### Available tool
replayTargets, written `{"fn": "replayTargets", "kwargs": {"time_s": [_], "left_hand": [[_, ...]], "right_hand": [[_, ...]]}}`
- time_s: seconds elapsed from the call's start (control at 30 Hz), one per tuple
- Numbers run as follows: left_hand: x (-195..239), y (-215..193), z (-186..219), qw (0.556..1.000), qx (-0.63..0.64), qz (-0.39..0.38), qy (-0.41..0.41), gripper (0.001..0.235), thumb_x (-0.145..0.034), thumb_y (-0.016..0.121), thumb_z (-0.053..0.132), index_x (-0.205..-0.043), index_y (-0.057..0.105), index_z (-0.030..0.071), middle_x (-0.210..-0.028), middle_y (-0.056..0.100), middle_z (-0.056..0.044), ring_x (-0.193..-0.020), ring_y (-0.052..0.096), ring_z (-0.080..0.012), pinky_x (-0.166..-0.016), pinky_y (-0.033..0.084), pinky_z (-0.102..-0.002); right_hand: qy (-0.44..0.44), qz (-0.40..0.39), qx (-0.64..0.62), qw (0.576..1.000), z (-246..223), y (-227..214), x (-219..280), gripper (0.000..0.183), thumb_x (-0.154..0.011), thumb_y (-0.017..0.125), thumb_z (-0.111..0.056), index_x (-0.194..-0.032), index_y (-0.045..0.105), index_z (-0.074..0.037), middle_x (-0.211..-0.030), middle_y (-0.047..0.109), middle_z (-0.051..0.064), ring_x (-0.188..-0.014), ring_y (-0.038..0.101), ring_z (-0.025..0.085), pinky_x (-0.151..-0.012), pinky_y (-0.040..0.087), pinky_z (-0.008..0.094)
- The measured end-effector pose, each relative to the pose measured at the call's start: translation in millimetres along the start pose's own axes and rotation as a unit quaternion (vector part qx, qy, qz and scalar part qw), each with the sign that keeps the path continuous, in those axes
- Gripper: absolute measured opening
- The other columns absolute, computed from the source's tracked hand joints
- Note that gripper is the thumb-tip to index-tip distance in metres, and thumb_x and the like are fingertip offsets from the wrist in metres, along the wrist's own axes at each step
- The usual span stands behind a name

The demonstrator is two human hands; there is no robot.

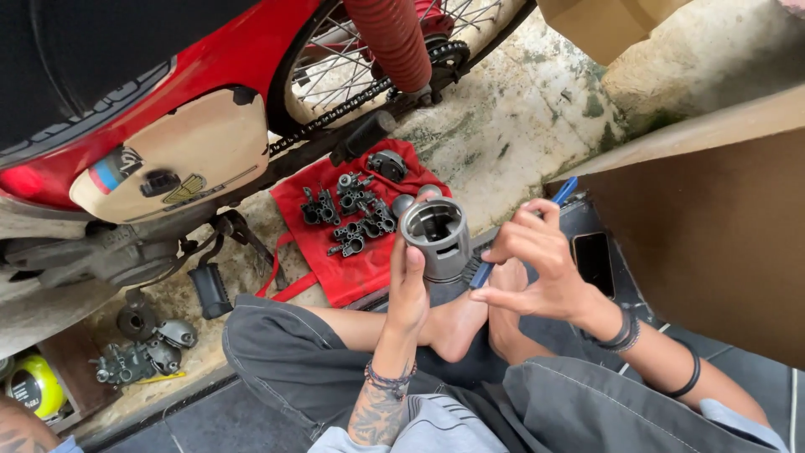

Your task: Cleaning the ring grooves of a motorcycle piston using a small hand tool

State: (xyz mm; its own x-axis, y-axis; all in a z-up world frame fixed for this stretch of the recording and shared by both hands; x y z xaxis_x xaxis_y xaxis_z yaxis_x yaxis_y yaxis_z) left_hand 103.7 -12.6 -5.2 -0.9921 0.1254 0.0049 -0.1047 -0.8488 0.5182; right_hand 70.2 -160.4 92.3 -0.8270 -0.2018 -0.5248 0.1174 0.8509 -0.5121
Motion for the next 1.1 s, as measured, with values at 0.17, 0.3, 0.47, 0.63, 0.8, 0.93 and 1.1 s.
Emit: {"fn": "replayTargets", "kwargs": {"time_s": [0.17, 0.3, 0.47, 0.63, 0.8, 0.93, 1.1], "left_hand": [[13, 25, 6, 0.997, -0.029, -0.073, -0.027, 0.066, -0.104, 0.050, 0.050, -0.148, 0.043, 0.001, -0.153, 0.045, -0.021, -0.138, 0.041, -0.0251, -0.119, 0.032, -0.048], [19, 44, 1, 0.990, 0.014, -0.140, -0.033, 0.083, -0.093, 0.060, 0.061, -0.145, 0.048, -0.003, -0.145, 0.053, -0.020, -0.132, 0.052, -0.0238, -0.115, 0.040, -0.046], [28, 43, -17, 0.990, 0.100, -0.087, -0.056, 0.066, -0.105, 0.050, 0.047, -0.146, 0.044, -0.004, -0.148, 0.048, -0.022, -0.131, 0.047, -0.0233, -0.113, 0.039, -0.048], [20, 4, -53, 0.982, 0.184, -0.026, -0.045, 0.068, -0.104, 0.055, 0.034, -0.153, 0.032, -0.007, -0.151, 0.041, -0.025, -0.136, 0.045, -0.0295, -0.111, 0.041, -0.057], [34, -19, -76, 0.995, 0.076, -0.037, -0.056, 0.073, -0.098, 0.059, 0.046, -0.148, 0.042, -0.006, -0.140, 0.055, -0.023, -0.124, 0.056, -0.0230, -0.105, 0.050, -0.047], [31, -8, -58, 0.995, 0.075, -0.047, -0.054, 0.080, -0.094, 0.062, 0.054, -0.145, 0.047, -0.007, -0.133, 0.061, -0.020, -0.120, 0.058, -0.0208, -0.104, 0.051, -0.046], [28, 1, -50, 0.995, 0.062, -0.061, -0.049, 0.078, -0.093, 0.062, 0.055, -0.140, 0.052, -0.007, -0.124, 0.066, -0.021, -0.111, 0.064, -0.0195, -0.099, 0.056, -0.043]], "right_hand": [[0.012, 0.027, -0.013, 0.999, 0, -28, -21, 0.046, -0.078, 0.087, -0.051, -0.087, 0.071, -0.009, -0.074, 0.065, 0.005, -0.067, 0.055, 0.023, -0.105, 0.032, 0.045], [0.038, 0.057, -0.066, 0.995, 14, -26, -6, 0.047, -0.082, 0.083, -0.050, -0.089, 0.069, -0.005, -0.076, 0.065, 0.008, -0.068, 0.055, 0.023, -0.107, 0.033, 0.047], [0.061, 0.073, -0.090, 0.991, 25, -45, -3, 0.050, -0.081, 0.083, -0.049, -0.092, 0.068, -0.003, -0.080, 0.066, 0.008, -0.071, 0.057, 0.020, -0.112, 0.033, 0.046], [0.069, 0.034, -0.075, 0.994, 10, -34, -4, 0.054, -0.075, 0.086, -0.057, -0.089, 0.072, -0.006, -0.077, 0.068, 0.005, -0.064, 0.054, 0.016, -0.109, 0.035, 0.044], [0.061, 0.001, -0.008, 0.998, 28, -31, -4, 0.048, -0.080, 0.088, -0.049, -0.091, 0.071, -0.006, -0.076, 0.066, 0.005, -0.061, 0.050, 0.020, -0.102, 0.035, 0.045], [0.045, -0.001, -0.022, 0.999, -4, -21, -4, 0.050, -0.079, 0.085, -0.056, -0.086, 0.070, -0.009, -0.075, 0.065, 0.005, -0.061, 0.054, 0.021, -0.100, 0.036, 0.047], [-0.006, -0.008, 0.018, 1.000, -9, -30, -13, 0.046, -0.078, 0.090, -0.051, -0.084, 0.070, -0.009, -0.075, 0.067, 0.006, -0.062, 0.056, 0.024, -0.101, 0.035, 0.050]]}}
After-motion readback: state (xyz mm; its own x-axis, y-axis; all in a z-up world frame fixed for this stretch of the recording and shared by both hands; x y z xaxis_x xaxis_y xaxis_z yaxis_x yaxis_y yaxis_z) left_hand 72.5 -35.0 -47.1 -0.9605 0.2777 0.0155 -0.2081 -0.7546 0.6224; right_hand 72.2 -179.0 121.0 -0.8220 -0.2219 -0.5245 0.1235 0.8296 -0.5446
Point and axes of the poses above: each hand's wrist, its own x-axis away from the middle knuckle, its own y-axis out of the palm, z = x × y, the point moved 10 cm from there along -x, towards the middle knuckle
